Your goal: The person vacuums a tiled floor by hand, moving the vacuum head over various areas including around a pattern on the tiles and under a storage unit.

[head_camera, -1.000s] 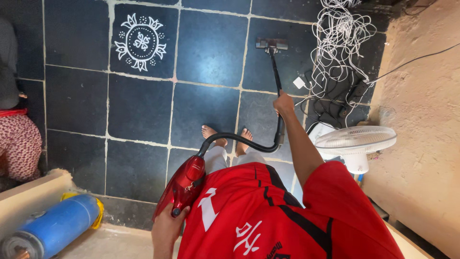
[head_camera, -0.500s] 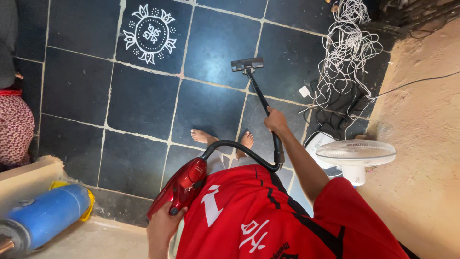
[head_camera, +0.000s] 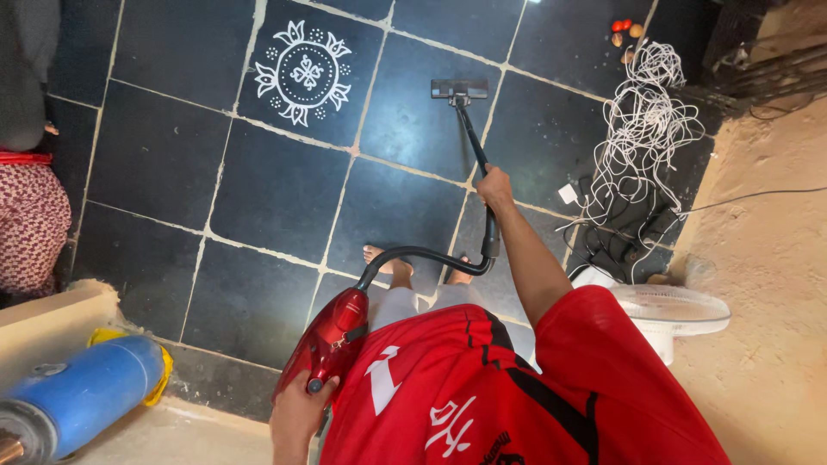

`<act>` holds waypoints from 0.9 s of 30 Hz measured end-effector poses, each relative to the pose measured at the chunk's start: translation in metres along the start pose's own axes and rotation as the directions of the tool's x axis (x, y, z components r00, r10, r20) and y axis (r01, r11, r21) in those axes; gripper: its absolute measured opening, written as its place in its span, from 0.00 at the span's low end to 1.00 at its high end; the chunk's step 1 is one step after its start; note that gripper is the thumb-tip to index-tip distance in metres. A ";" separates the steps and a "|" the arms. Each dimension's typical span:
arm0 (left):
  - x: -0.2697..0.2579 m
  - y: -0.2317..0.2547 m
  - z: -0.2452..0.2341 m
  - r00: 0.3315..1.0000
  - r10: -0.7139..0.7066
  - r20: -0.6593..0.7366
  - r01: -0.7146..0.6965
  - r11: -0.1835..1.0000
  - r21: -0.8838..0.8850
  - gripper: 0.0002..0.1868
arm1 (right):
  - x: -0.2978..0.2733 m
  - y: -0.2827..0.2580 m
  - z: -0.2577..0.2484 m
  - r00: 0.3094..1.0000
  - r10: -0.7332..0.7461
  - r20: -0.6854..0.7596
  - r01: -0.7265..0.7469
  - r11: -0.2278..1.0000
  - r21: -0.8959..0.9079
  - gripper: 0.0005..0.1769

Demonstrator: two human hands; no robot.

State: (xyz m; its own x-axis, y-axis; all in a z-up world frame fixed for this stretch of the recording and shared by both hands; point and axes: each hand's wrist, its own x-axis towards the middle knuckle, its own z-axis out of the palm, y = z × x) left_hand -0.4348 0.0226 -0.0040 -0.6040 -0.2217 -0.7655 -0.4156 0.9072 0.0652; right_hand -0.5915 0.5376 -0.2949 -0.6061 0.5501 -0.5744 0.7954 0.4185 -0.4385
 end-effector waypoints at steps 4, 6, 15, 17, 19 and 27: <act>0.019 -0.003 -0.018 1.000 -0.004 0.008 0.004 1.000 -0.013 0.27 | 0.031 -0.026 0.018 0.999 0.020 -0.034 -0.022 0.997 -0.072 0.34; 0.026 -0.004 -0.028 1.000 -0.009 0.014 0.010 1.000 -0.006 0.27 | 0.036 -0.041 0.027 0.999 0.048 -0.020 -0.050 0.995 -0.091 0.34; 0.061 -0.028 -0.060 0.999 -0.029 0.020 0.029 1.000 -0.001 0.26 | 0.000 -0.086 0.044 0.993 -0.009 0.120 0.036 0.973 -0.227 0.29; 0.068 -0.031 -0.064 1.000 0.022 -0.001 -0.022 1.000 -0.010 0.26 | -0.016 -0.088 0.049 0.985 -0.028 0.169 0.066 0.973 -0.221 0.23; 0.074 -0.033 -0.067 0.999 0.034 0.005 -0.034 0.999 -0.002 0.26 | -0.032 -0.097 0.059 0.978 -0.047 0.204 0.092 0.972 -0.216 0.20; 0.088 -0.027 -0.075 0.998 0.060 0.004 -0.060 0.998 0.019 0.27 | -0.027 -0.139 0.084 0.987 -0.112 0.113 0.127 0.982 -0.141 0.30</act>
State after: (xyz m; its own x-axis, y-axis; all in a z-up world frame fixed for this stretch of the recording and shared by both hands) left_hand -0.5277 -0.0482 -0.0253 -0.6247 -0.1657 -0.7631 -0.3657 0.9255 0.0984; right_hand -0.6855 0.4037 -0.2764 -0.6875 0.4147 -0.5961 0.7038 0.5825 -0.4065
